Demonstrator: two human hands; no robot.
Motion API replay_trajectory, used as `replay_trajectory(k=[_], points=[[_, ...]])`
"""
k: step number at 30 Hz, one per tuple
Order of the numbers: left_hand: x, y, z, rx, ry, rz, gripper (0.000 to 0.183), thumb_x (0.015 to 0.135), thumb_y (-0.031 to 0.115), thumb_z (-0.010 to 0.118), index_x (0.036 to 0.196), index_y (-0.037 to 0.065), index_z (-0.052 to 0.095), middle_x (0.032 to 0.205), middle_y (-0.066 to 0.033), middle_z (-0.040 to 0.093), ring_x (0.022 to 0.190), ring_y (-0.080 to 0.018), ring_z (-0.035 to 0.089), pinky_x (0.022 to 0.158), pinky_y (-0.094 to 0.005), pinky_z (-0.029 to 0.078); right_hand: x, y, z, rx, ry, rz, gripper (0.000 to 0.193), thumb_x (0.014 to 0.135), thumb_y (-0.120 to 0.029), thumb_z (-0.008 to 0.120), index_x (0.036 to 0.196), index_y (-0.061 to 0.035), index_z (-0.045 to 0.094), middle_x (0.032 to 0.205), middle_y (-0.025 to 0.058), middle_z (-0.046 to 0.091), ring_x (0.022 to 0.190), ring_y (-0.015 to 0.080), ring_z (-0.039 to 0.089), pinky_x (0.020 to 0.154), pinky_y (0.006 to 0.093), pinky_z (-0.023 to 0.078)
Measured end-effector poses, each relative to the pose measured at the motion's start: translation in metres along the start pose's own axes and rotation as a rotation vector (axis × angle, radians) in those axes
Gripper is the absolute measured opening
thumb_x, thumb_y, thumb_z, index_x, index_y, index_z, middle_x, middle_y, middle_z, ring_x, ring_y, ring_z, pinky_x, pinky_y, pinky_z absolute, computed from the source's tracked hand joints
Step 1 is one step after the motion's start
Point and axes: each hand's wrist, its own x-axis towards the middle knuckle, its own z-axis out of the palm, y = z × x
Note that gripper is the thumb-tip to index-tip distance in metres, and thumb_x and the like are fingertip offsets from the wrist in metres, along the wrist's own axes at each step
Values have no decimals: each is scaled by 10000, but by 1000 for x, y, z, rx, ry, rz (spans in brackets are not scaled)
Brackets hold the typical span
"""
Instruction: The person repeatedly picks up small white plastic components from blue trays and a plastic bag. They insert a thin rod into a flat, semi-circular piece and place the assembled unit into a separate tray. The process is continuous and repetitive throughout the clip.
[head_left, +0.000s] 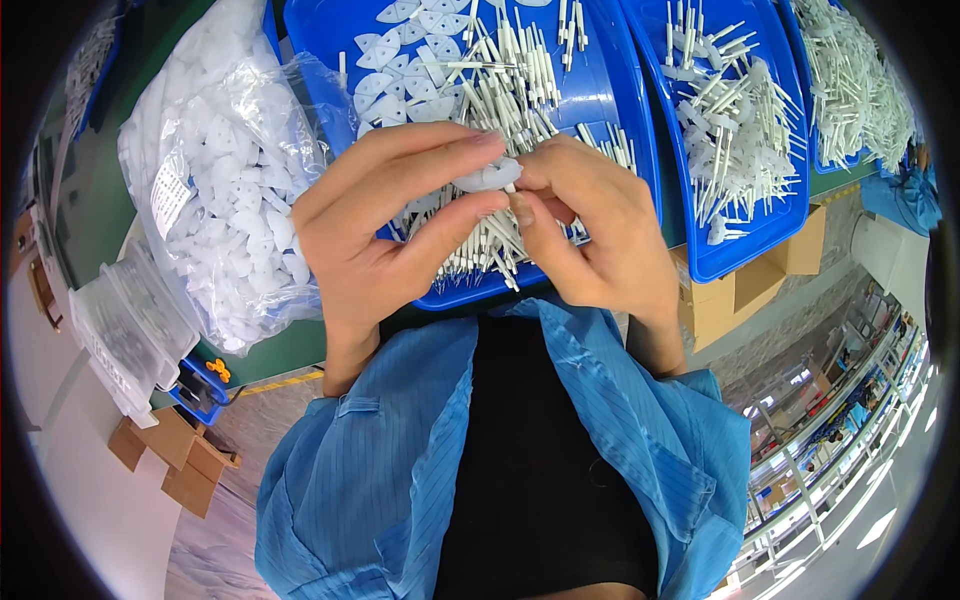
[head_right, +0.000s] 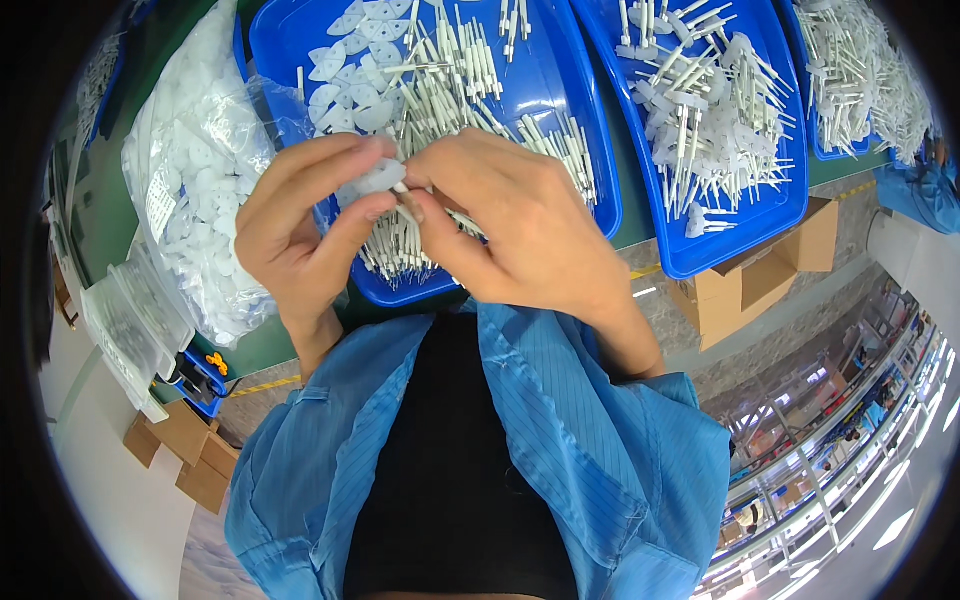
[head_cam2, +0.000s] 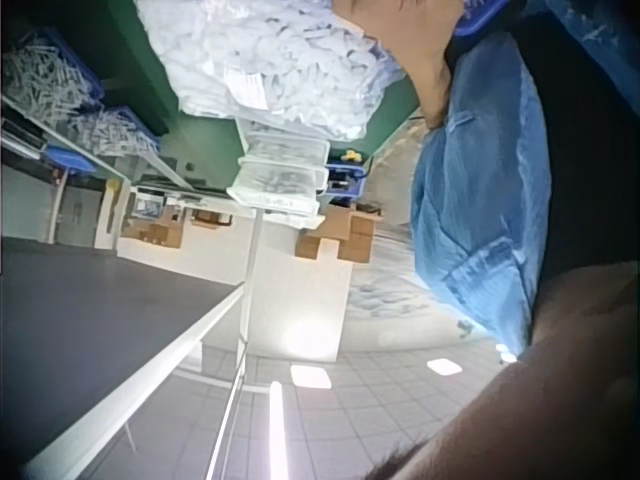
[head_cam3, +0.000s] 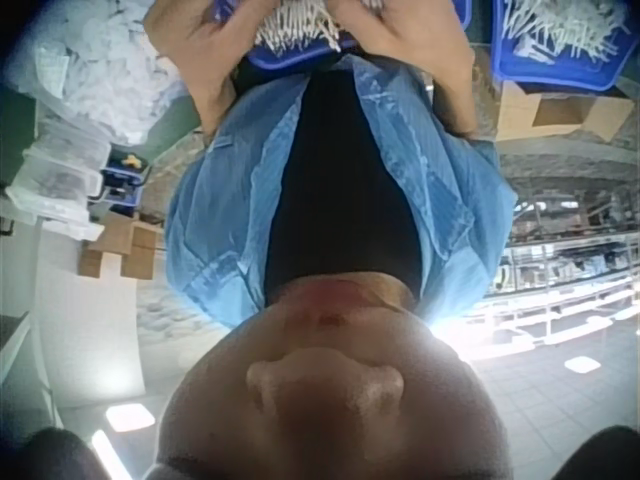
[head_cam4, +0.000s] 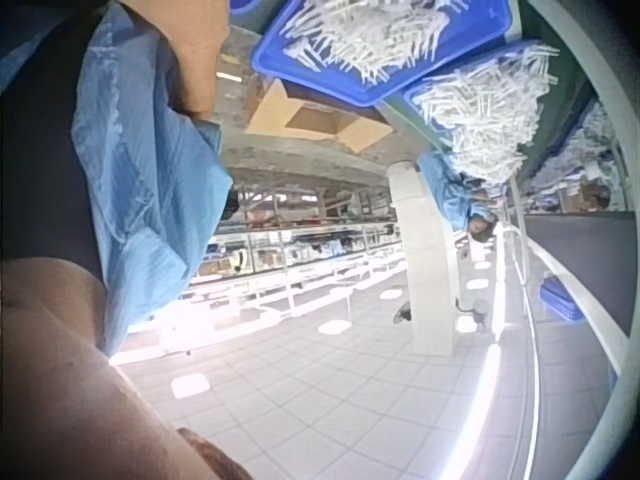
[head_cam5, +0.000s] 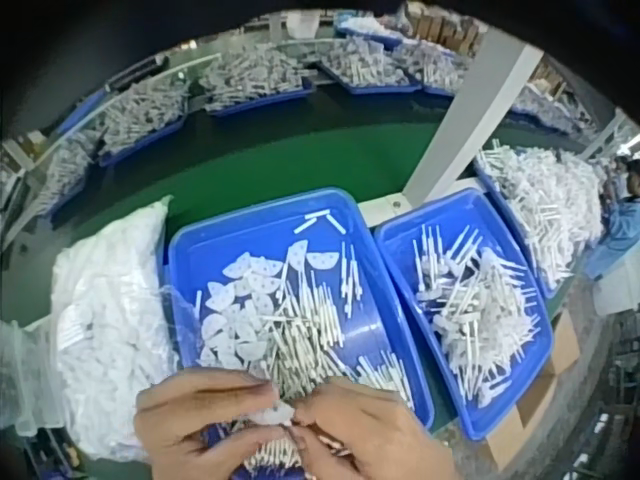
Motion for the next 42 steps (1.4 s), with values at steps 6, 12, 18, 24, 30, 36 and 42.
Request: replay_trajectory(k=[6,12,18,24,30,36,42], points=[[-7,-5,5,-133,9,-11,398,694,-54,819,1077,-62,713,1125,-207,680,969,-285,712,840,-352,572,2,0,-14,-32,-97,-28,143,803,7,657,941,16,621,785,143,615,675,324,610,602,382,488],[5,4,5,-15,-99,27,344,662,11,853,979,-46,734,1083,-197,683,966,-284,712,829,-345,571,2,2,-18,-47,-127,-6,134,795,2,659,926,3,630,799,130,617,682,318,600,605,382,479],[-3,-8,7,-53,-13,110,356,629,69,912,957,61,775,1013,-105,666,848,-175,721,687,-265,572,5,6,-27,-18,-230,-41,137,792,-14,671,925,-9,636,799,119,607,699,304,597,622,376,472],[-5,-12,17,-62,155,246,339,627,52,917,932,55,770,948,-92,655,821,-179,727,634,-241,601,12,1,-24,-106,-140,-79,141,781,-58,688,908,-14,645,741,104,610,638,280,603,557,339,458],[-7,-13,21,90,207,410,265,666,-15,871,910,29,775,953,-105,671,842,-230,739,708,-279,637,14,-13,-8,69,-69,318,135,868,-136,663,906,-6,668,575,88,587,476,163,580,455,290,419],[-4,-7,18,267,118,420,275,628,-78,884,837,15,733,986,-147,624,866,-343,739,730,-367,659,23,-6,2,266,-47,408,179,1029,-126,560,1017,19,664,743,3,618,637,29,551,543,181,422],[-6,-11,20,203,213,375,295,659,-65,869,910,29,745,978,-144,636,883,-330,738,755,-365,660,20,-1,10,370,86,320,205,978,-181,613,980,11,685,694,103,690,603,145,690,512,252,489]])
